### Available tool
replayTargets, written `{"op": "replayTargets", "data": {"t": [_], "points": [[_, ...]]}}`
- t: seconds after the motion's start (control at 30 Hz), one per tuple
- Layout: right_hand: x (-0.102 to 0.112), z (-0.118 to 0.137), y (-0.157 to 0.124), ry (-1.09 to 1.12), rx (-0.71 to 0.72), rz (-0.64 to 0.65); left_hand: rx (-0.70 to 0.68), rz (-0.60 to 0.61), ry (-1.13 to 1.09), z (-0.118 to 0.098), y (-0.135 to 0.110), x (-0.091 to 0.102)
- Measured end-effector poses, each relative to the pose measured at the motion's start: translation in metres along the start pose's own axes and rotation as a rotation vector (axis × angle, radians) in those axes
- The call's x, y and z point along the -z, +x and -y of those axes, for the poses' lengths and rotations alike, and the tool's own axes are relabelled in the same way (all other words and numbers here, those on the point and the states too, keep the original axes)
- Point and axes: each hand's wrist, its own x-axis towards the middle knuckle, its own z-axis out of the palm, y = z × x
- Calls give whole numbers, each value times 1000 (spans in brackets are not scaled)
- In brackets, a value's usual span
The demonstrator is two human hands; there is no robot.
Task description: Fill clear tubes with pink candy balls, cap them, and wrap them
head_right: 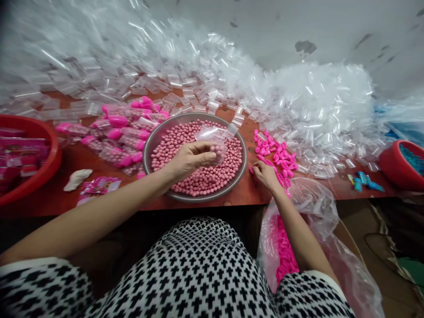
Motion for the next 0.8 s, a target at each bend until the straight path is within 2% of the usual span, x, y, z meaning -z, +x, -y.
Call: {"op": "replayTargets", "data": {"t": [0.13,0.3,0.4,0.57,0.63,0.73,0.8], "points": [[1,-4,5,-298,94,-4,-93,-40,38,2,1,-2],[5,-9,5,-321,59,-35,-36,-22,81,3,1,-5],[8,-6,0,-301,52,-52,-54,-65,59,2,0,-5],[7,2,-7,-396,78,72,-14,-38,70,1,0,-4],[8,6,-7,-317,70,35,-4,-10,81,2,-1,-3],[19,24,-9,72,127,-138,-20,21,138,4,-2,-1],[30,48,-13,286,224,-199,-53,21,210,6,-2,-1]]}}
